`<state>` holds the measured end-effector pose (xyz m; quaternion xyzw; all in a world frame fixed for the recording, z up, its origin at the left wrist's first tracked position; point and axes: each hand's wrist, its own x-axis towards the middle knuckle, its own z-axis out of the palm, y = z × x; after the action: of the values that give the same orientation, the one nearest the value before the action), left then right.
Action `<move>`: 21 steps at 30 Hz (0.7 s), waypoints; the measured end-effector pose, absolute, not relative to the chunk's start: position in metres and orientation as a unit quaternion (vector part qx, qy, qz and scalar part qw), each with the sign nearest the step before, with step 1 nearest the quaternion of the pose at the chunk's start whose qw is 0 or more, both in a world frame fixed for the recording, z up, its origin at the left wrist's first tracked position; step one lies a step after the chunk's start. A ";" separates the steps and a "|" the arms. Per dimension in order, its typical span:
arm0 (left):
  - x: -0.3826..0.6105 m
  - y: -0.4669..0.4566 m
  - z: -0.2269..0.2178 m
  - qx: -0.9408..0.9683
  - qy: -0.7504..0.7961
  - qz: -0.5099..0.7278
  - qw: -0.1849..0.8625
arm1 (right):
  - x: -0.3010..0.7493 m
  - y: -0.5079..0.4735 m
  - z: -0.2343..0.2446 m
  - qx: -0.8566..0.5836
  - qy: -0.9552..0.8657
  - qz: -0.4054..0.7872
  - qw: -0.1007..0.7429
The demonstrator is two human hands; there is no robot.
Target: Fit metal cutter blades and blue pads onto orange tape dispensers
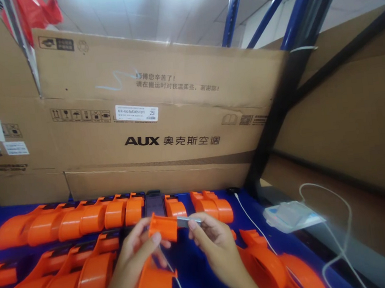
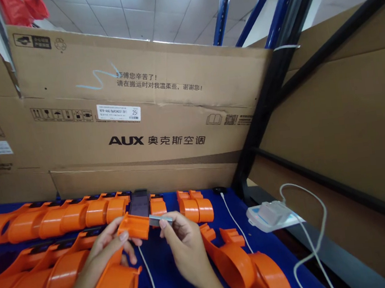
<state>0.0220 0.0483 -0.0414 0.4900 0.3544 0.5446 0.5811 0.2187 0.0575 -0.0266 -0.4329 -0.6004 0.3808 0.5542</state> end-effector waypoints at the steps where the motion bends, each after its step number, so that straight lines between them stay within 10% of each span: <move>1: 0.022 0.048 -0.040 0.486 0.356 0.547 0.582 | 0.219 0.056 -0.025 -0.434 -0.605 0.370 0.556; 21: 0.024 0.050 -0.046 0.470 0.394 0.556 0.561 | 0.220 0.061 -0.028 -0.428 -0.564 0.353 0.612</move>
<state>0.0240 0.0501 -0.0463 0.4698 0.3943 0.5560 0.5610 0.2199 0.0611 -0.0283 -0.4276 -0.5638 0.3531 0.6121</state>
